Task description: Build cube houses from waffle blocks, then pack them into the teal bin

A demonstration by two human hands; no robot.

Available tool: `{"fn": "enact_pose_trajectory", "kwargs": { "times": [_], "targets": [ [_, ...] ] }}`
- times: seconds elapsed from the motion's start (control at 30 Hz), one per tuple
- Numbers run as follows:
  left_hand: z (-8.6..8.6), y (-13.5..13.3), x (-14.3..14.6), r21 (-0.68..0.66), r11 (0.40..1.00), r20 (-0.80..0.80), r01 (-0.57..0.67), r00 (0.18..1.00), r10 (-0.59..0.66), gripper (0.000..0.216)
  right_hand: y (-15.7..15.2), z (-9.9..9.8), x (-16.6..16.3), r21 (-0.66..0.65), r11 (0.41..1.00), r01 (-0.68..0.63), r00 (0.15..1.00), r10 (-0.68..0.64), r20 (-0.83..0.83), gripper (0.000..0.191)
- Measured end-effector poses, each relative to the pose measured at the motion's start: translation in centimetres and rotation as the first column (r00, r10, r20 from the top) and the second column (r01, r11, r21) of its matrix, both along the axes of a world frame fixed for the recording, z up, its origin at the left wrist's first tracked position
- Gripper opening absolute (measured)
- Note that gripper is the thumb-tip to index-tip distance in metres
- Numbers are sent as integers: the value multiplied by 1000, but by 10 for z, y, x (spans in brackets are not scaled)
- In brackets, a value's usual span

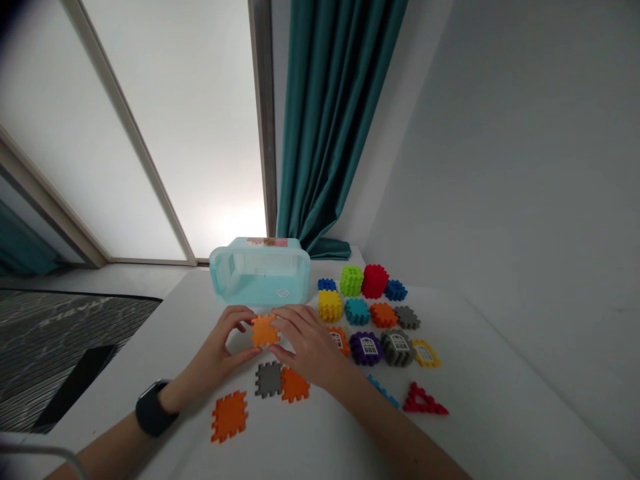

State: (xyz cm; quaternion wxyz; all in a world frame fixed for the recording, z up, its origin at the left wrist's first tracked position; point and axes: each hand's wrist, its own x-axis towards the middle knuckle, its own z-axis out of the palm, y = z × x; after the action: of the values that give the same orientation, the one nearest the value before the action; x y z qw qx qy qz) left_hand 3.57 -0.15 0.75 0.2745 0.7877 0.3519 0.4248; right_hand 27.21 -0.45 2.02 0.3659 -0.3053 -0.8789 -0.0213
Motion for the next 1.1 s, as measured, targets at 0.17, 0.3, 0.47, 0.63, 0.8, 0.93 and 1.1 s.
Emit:
{"fn": "enact_pose_trajectory", "kwargs": {
  "times": [0.17,0.3,0.47,0.63,0.8,0.93,1.1],
  "targets": [
    [7,1,2,21,1000,-48,-20,999,21,41,-2,5,1,-2,1000,12,1000,-12,-25,36],
    [12,3,5,43,999,-45,-13,999,15,40,-2,13,5,1,1000,14,1000,-14,-20,36],
    [19,5,15,45,999,-15,17,1000,-17,39,-4,23,21,25,999,28,999,-29,24,30],
    [24,6,32,39,998,-18,57,998,-56,41,-11,31,41,25,998,65,997,-66,46,25],
    [26,8,56,41,995,-27,86,996,-85,39,-20,35,60,-16,995,96,993,-94,70,30],
    [25,10,77,50,993,-6,106,994,-106,38,-25,36,76,-21,987,157,985,-155,73,32],
    [22,14,104,38,991,-3,127,992,-127,39,-30,36,98,-9,976,219,974,-218,69,36]
  ]
}}
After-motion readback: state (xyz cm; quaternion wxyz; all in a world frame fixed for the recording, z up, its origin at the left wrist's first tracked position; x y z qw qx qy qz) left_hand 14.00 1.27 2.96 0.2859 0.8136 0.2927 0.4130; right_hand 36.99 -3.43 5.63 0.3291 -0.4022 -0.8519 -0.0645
